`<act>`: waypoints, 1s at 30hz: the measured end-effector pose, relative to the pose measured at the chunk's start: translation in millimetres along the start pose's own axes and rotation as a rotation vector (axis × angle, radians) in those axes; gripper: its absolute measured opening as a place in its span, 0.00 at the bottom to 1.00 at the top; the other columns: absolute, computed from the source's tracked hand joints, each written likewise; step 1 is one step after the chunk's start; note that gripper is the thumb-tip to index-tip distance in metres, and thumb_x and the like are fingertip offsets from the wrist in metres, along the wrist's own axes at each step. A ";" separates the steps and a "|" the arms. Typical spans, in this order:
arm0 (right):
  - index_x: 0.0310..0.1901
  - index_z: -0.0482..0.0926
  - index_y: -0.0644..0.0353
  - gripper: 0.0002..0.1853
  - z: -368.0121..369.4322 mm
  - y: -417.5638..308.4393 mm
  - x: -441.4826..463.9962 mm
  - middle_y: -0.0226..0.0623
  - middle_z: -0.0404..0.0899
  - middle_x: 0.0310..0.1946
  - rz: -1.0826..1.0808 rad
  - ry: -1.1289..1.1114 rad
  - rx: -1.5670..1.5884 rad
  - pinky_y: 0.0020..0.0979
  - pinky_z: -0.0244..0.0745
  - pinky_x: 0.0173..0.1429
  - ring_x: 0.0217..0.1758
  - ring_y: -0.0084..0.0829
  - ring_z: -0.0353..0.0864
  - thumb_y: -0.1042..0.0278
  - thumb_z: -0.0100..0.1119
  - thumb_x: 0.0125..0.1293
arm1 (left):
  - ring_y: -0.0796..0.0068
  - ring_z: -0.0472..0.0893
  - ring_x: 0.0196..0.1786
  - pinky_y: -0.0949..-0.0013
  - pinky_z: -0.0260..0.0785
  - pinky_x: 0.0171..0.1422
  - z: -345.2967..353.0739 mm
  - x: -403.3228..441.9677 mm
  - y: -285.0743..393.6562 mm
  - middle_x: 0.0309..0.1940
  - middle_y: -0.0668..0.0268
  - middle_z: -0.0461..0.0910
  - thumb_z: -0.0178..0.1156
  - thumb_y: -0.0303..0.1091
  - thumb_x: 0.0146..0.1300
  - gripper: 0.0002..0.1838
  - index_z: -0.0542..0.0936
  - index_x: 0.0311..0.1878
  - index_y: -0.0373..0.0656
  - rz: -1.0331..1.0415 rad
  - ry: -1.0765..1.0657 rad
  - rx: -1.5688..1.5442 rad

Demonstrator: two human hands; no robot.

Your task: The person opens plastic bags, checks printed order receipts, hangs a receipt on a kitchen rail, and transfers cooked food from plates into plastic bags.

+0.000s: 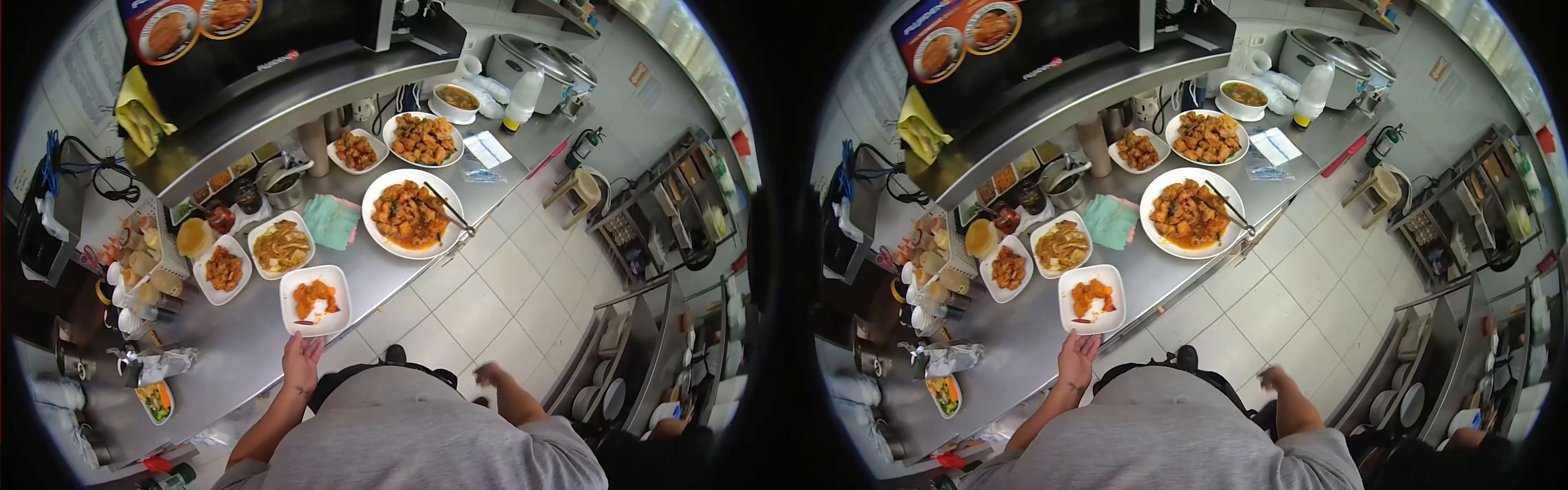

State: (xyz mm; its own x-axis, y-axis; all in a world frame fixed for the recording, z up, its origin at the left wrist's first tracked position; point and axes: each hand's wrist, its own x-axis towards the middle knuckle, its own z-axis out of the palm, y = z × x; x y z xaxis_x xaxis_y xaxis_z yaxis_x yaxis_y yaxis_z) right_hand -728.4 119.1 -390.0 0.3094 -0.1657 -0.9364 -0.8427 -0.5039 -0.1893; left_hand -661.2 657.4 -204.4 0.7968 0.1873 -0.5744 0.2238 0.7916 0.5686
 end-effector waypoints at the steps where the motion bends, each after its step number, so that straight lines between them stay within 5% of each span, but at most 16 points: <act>1: 0.47 0.79 0.65 0.19 -24.4 -29.2 3.9 0.40 0.82 0.28 -0.052 0.080 0.004 0.36 0.76 0.29 0.24 0.34 0.79 0.58 0.61 0.61 | 0.56 0.75 0.53 0.55 0.71 0.61 8.4 -11.1 -6.0 0.53 0.52 0.71 0.52 0.35 0.67 0.19 0.63 0.57 0.37 -0.006 0.016 -0.003; 3: 0.33 0.78 0.62 0.07 -67.5 -92.2 4.1 0.39 0.80 0.27 -0.082 0.223 0.219 0.33 0.75 0.26 0.25 0.31 0.79 0.67 0.57 0.60 | 0.56 0.76 0.52 0.57 0.71 0.60 28.6 -37.5 -12.7 0.49 0.52 0.74 0.52 0.38 0.68 0.19 0.66 0.56 0.37 -0.364 0.027 -0.013; 5: 0.35 0.78 0.61 0.07 -95.0 -156.7 -14.9 0.37 0.78 0.26 -0.322 0.282 0.492 0.33 0.73 0.26 0.27 0.31 0.79 0.68 0.59 0.58 | 0.59 0.77 0.51 0.58 0.70 0.59 56.7 -48.1 -15.3 0.44 0.54 0.77 0.53 0.39 0.67 0.18 0.69 0.54 0.37 -0.410 -0.065 0.131; 8: 0.36 0.76 0.60 0.06 -120.6 -239.4 -35.6 0.36 0.78 0.27 -0.660 0.307 0.792 0.31 0.75 0.34 0.30 0.30 0.79 0.68 0.54 0.59 | 0.69 0.80 0.44 0.67 0.71 0.47 106.4 -43.5 -4.1 0.39 0.60 0.80 0.56 0.38 0.66 0.12 0.75 0.45 0.39 -0.127 -0.162 0.425; 11: 0.28 0.72 0.60 0.17 -135.7 -291.3 -78.1 0.34 0.75 0.20 -0.700 0.357 0.853 0.27 0.73 0.27 0.21 0.25 0.75 0.56 0.52 0.68 | 0.73 0.80 0.36 0.72 0.70 0.41 142.1 -6.7 12.0 0.32 0.62 0.81 0.58 0.37 0.65 0.10 0.77 0.36 0.39 0.139 -0.286 0.755; 13: 0.28 0.73 0.60 0.16 -156.1 -311.8 -85.9 0.34 0.74 0.20 -0.756 0.317 0.897 0.26 0.71 0.26 0.21 0.25 0.74 0.58 0.51 0.69 | 0.72 0.78 0.29 0.72 0.70 0.40 177.4 21.9 25.1 0.24 0.62 0.80 0.59 0.40 0.64 0.13 0.76 0.31 0.39 0.307 -0.215 1.245; 15: 0.31 0.74 0.61 0.13 -184.7 -330.0 -75.5 0.34 0.74 0.21 -0.833 0.435 0.718 0.26 0.70 0.26 0.20 0.24 0.73 0.62 0.49 0.70 | 0.69 0.79 0.34 0.69 0.70 0.43 222.3 54.6 36.2 0.32 0.58 0.81 0.58 0.40 0.63 0.12 0.77 0.34 0.38 0.404 -0.201 1.573; 17: 0.40 0.76 0.61 0.07 -213.3 -350.7 -66.0 0.33 0.76 0.26 -0.897 0.503 0.581 0.25 0.70 0.27 0.22 0.23 0.73 0.69 0.49 0.67 | 0.60 0.77 0.52 0.61 0.70 0.53 236.9 112.1 24.0 0.53 0.53 0.75 0.57 0.39 0.63 0.13 0.78 0.45 0.42 0.645 -0.085 1.799; 19: 0.41 0.77 0.63 0.08 -236.3 -379.4 -60.6 0.39 0.78 0.30 -0.952 0.586 0.420 0.27 0.73 0.31 0.27 0.27 0.77 0.70 0.55 0.64 | 0.50 0.61 0.69 0.48 0.61 0.65 244.9 173.7 2.1 0.70 0.51 0.54 0.56 0.36 0.61 0.23 0.71 0.61 0.46 0.504 0.265 2.002; 20: 0.41 0.77 0.63 0.08 -244.3 -393.4 -52.0 0.39 0.78 0.30 -0.980 0.560 0.398 0.27 0.73 0.31 0.27 0.27 0.77 0.70 0.55 0.64 | 0.50 0.61 0.69 0.48 0.61 0.65 242.9 200.5 -5.3 0.70 0.51 0.54 0.56 0.36 0.61 0.23 0.71 0.61 0.46 0.504 0.311 1.983; 22: 0.44 0.77 0.64 0.12 -274.2 -421.0 -23.2 0.44 0.78 0.38 -1.332 0.877 -0.203 0.35 0.75 0.44 0.39 0.37 0.78 0.69 0.59 0.60 | 0.42 0.49 0.73 0.39 0.50 0.70 251.2 244.1 -19.6 0.75 0.56 0.43 0.57 0.34 0.59 0.33 0.63 0.69 0.50 0.463 0.486 2.036; 23: 0.48 0.78 0.60 0.15 -290.1 -435.0 -11.3 0.46 0.76 0.46 -1.313 0.875 -0.429 0.42 0.71 0.54 0.50 0.45 0.74 0.68 0.59 0.59 | 0.42 0.49 0.73 0.39 0.50 0.70 257.7 254.4 -18.9 0.75 0.56 0.43 0.57 0.34 0.59 0.33 0.63 0.69 0.50 0.453 0.523 2.001; 25: 0.48 0.78 0.58 0.14 -331.0 -458.9 -0.2 0.46 0.75 0.48 -1.234 0.898 -0.548 0.42 0.71 0.54 0.50 0.46 0.74 0.70 0.57 0.58 | 0.40 0.44 0.74 0.38 0.44 0.72 258.6 264.5 -6.5 0.75 0.58 0.44 0.58 0.35 0.57 0.37 0.59 0.71 0.53 0.451 0.359 1.984; 26: 0.47 0.79 0.55 0.14 -341.0 -466.5 0.2 0.45 0.73 0.49 -1.111 0.940 -0.617 0.43 0.71 0.54 0.51 0.47 0.74 0.71 0.56 0.58 | 0.46 0.56 0.71 0.45 0.53 0.71 266.2 260.9 3.7 0.73 0.57 0.52 0.58 0.33 0.57 0.31 0.66 0.67 0.49 0.435 0.363 2.001; 28: 0.46 0.79 0.55 0.15 -365.7 -478.4 -0.3 0.45 0.74 0.45 -0.895 1.017 -0.749 0.44 0.72 0.52 0.49 0.47 0.75 0.75 0.54 0.56 | 0.48 0.62 0.67 0.50 0.57 0.68 246.8 272.4 24.7 0.69 0.54 0.58 0.58 0.32 0.57 0.29 0.68 0.65 0.47 0.524 0.343 1.772; 30: 0.45 0.79 0.56 0.15 -391.8 -494.2 -9.9 0.45 0.75 0.43 -1.087 1.000 -0.684 0.44 0.73 0.50 0.46 0.47 0.76 0.76 0.54 0.55 | 0.49 0.72 0.59 0.57 0.65 0.62 264.5 258.9 25.1 0.59 0.49 0.70 0.56 0.33 0.59 0.24 0.72 0.60 0.43 0.763 0.424 1.454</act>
State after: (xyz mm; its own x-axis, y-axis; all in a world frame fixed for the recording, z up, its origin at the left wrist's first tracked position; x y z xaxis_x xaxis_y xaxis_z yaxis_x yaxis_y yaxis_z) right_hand -142.4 37.7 -171.3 0.9714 0.1837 0.1504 0.2098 -0.9608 -0.1810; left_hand -300.8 572.0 -183.2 0.8176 0.5675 0.0968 0.3728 -0.6500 0.6622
